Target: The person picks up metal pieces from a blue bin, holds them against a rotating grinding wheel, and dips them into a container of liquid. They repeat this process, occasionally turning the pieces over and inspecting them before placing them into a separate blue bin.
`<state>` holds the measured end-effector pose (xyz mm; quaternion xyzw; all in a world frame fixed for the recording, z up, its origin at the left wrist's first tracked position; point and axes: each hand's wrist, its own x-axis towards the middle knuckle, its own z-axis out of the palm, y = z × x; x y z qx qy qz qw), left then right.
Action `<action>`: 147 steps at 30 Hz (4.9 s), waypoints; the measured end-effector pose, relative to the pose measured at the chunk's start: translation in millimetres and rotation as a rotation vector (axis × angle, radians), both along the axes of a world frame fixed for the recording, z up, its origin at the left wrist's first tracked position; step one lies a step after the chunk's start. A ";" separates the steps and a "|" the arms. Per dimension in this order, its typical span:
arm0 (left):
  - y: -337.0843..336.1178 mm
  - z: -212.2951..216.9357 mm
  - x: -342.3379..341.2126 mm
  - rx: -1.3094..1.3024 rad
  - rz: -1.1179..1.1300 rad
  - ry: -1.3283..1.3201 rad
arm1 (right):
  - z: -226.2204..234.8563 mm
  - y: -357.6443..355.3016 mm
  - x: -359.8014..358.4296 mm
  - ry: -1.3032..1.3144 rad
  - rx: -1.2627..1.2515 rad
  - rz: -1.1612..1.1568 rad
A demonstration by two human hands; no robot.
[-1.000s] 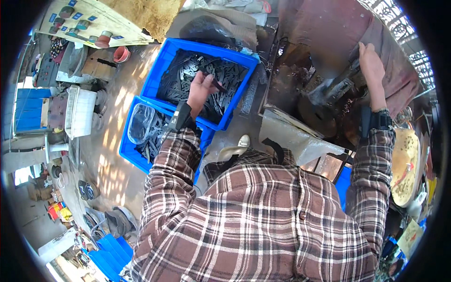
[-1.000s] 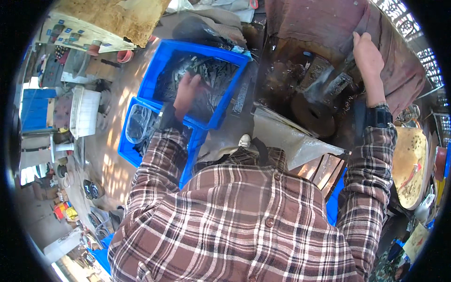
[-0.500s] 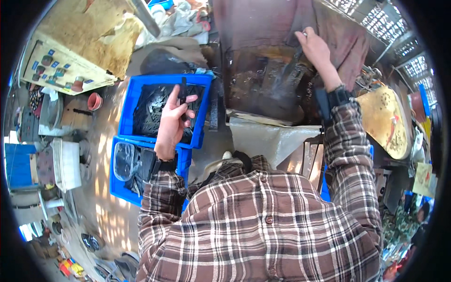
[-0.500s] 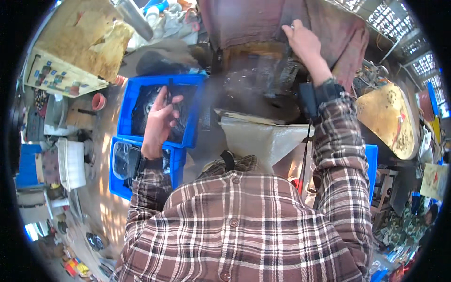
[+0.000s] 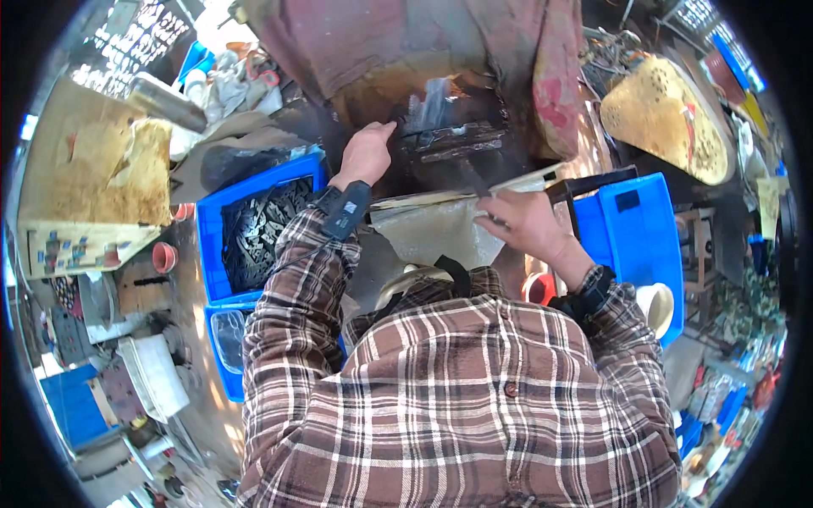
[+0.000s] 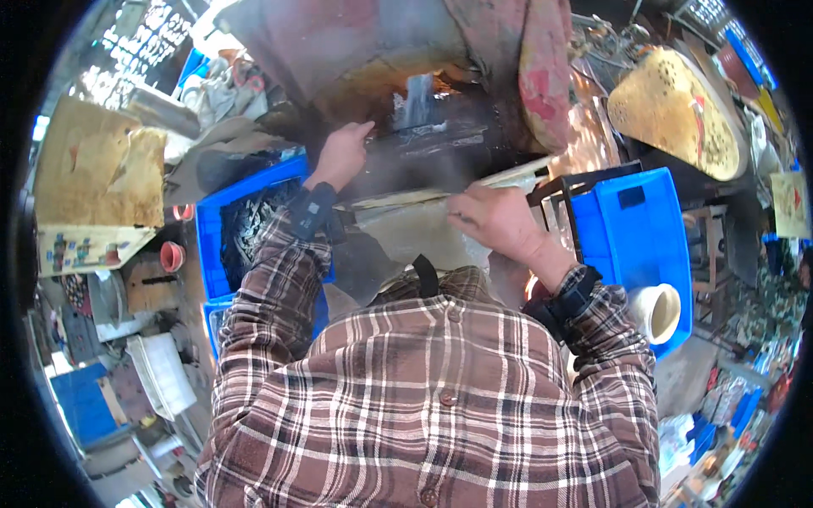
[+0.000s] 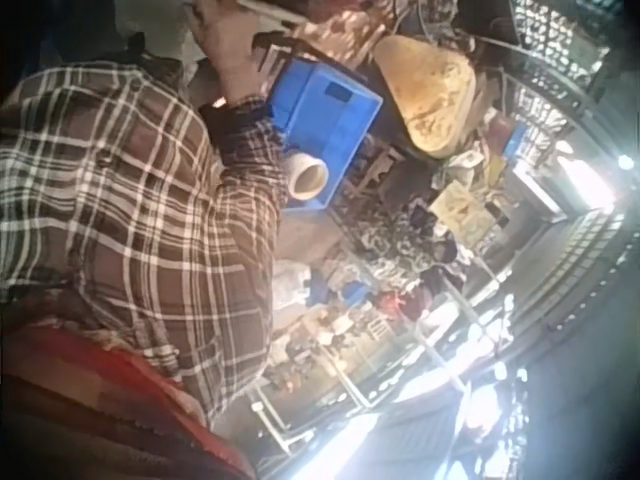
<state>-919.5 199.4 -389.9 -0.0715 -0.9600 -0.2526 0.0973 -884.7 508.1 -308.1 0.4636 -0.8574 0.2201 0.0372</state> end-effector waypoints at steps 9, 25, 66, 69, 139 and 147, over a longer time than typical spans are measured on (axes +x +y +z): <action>-6.3 -20.9 -21.0 -0.377 -0.153 -0.262 | -20.1 -11.1 17.7 -0.140 0.110 0.031; 34.7 53.6 17.3 0.431 0.130 -0.206 | -1.5 -54.8 -56.8 -1.079 -0.652 -0.475; 4.3 -27.9 -44.7 -0.107 -0.261 -0.290 | -11.3 -21.1 -54.5 -1.065 -0.597 -0.680; 0.7 -29.2 -48.3 -0.121 -0.316 -0.316 | -14.4 -22.8 -58.5 -1.053 -0.616 -0.676; 6.0 140.2 -109.2 0.099 0.219 0.193 | -58.9 -30.7 -91.9 0.001 -0.063 -0.621; -15.7 145.8 -107.8 -0.087 0.191 0.327 | -56.5 -41.2 -80.8 -0.037 -0.036 -0.640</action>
